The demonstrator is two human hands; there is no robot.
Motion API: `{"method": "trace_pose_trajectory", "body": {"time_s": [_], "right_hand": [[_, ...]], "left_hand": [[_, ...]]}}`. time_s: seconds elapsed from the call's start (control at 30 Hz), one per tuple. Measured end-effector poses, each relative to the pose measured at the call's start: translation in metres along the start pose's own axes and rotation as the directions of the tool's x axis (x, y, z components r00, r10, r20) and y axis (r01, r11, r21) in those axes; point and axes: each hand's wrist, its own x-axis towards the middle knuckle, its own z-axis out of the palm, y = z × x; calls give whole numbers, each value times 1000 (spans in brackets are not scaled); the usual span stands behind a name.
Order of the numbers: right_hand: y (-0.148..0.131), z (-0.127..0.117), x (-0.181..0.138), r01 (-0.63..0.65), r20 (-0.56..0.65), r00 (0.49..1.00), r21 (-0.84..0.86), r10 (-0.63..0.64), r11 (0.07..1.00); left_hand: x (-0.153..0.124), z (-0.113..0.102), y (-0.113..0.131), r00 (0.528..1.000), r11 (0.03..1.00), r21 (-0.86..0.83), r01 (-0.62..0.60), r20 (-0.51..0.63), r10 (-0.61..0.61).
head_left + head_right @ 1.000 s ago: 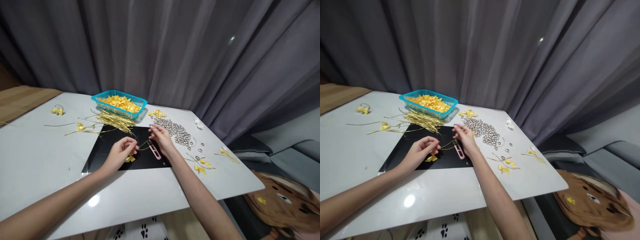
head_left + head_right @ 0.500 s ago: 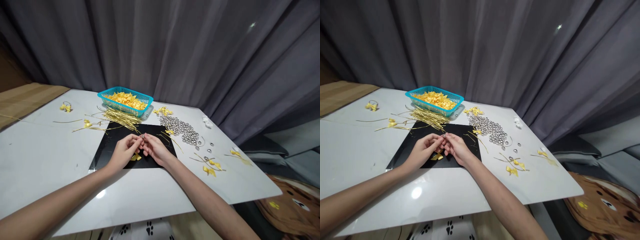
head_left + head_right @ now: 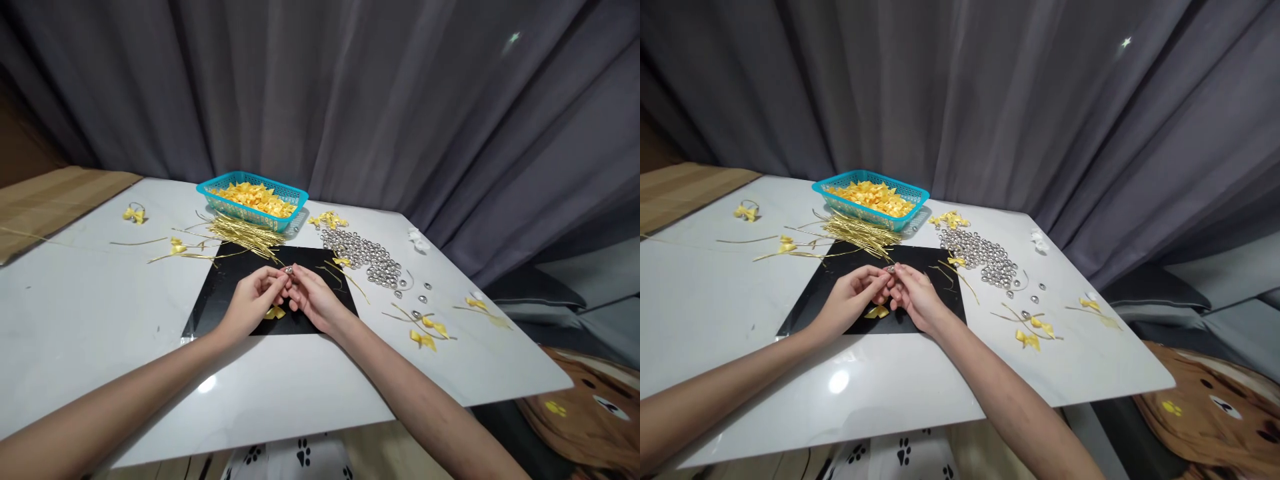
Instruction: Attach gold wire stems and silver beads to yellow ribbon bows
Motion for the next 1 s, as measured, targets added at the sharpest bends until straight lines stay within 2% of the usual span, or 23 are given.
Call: {"method": "trace_pose_trajectory", "body": {"time_s": [0.33, 0.53, 1.0], "right_hand": [[0, 2, -1, 4, -15, 1000, 38, -3, 999], [-2, 1, -1, -14, -10, 1000, -37, 13, 999], [-3, 4, -2, -23, -42, 999, -26, 22, 999]], "left_hand": [[1, 0, -1, 1000, 999, -31, 24, -11, -24], [3, -1, 3, 999, 998, -62, 23, -32, -25], [1, 0, 10, 998, 1000, 18, -15, -68, 17]]}}
